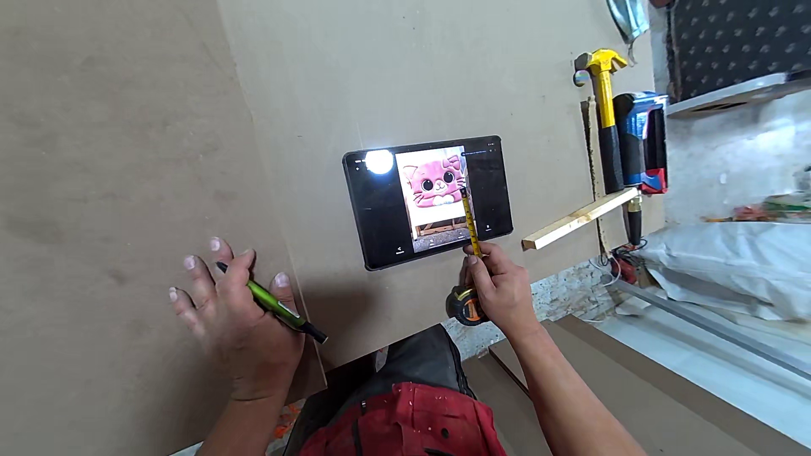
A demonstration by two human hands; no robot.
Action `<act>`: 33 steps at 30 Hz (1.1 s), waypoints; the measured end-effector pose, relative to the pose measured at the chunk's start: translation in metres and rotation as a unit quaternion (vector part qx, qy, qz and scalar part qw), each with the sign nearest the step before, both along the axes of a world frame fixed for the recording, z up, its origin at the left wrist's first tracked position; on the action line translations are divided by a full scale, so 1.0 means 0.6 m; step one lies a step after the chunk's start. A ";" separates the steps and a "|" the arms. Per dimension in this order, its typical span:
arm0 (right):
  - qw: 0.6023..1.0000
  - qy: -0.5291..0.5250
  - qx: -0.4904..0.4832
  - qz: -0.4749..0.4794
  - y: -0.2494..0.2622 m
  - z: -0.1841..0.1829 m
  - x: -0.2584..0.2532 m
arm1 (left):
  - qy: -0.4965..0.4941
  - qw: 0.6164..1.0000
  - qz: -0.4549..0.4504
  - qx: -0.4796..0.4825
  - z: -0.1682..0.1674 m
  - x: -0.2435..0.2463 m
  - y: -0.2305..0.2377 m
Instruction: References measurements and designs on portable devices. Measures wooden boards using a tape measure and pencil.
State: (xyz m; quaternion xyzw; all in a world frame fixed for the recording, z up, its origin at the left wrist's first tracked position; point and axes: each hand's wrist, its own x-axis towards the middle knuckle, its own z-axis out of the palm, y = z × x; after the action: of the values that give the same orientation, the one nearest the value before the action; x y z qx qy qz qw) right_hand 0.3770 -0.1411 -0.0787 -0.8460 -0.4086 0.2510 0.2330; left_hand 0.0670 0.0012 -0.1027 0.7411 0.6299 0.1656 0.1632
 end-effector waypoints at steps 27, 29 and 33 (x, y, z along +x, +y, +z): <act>1.000 -0.030 -0.007 0.007 0.001 0.002 -0.001 | -0.008 1.000 -0.003 -0.003 0.003 0.002 0.000; 1.000 -0.030 -0.006 0.007 0.002 0.002 -0.001 | -0.006 1.000 -0.002 -0.005 0.003 0.002 0.000; 1.000 -0.029 -0.006 0.005 0.003 -0.001 -0.001 | 0.000 1.000 0.000 -0.006 0.003 0.002 0.001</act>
State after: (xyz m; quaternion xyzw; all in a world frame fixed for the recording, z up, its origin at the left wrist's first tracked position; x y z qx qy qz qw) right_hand 0.3766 -0.1396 -0.0791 -0.8521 -0.4184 0.2296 0.2146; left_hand 0.0680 0.0019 -0.1008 0.7403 0.6305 0.1617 0.1681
